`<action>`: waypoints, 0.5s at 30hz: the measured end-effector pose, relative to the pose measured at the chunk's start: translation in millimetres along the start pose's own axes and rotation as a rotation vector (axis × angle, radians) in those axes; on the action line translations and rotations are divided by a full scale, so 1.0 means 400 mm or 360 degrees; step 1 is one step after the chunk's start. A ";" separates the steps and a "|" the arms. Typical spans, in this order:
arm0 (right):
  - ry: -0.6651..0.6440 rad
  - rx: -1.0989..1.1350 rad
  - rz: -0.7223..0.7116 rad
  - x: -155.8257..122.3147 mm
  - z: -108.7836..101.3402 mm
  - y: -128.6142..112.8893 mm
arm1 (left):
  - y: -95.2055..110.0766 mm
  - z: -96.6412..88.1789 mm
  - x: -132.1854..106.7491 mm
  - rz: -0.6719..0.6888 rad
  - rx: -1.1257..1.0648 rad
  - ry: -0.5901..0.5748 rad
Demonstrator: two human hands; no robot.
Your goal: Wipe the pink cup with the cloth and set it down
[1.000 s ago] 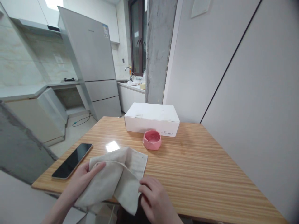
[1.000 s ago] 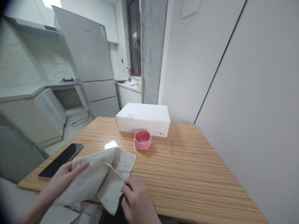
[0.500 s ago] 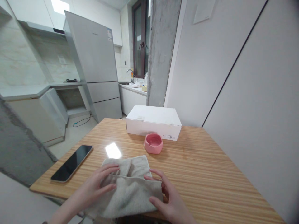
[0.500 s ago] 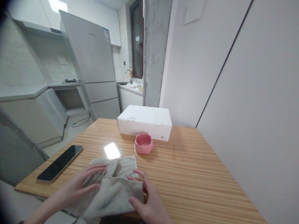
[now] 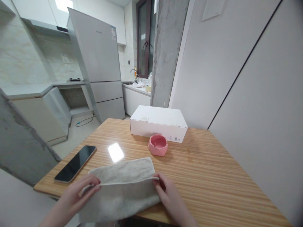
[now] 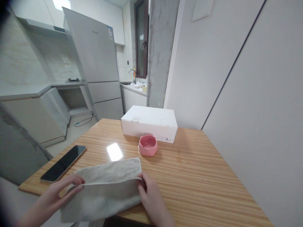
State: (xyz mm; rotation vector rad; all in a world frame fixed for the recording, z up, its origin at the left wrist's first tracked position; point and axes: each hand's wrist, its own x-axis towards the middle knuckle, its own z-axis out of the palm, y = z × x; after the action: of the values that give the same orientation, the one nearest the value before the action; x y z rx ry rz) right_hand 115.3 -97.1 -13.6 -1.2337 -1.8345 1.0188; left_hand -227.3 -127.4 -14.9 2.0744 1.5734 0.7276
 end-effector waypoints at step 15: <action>0.0383 -0.0844 0.0362 0.145 0.072 -0.025 | 0.051 0.059 0.089 -0.0634 0.0532 0.0504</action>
State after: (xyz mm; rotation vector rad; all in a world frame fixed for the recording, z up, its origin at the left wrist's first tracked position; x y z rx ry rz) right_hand 68.4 -51.4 -11.0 -1.8241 -1.8583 0.4681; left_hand -189.6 -98.9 -15.0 1.8245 2.3368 0.7054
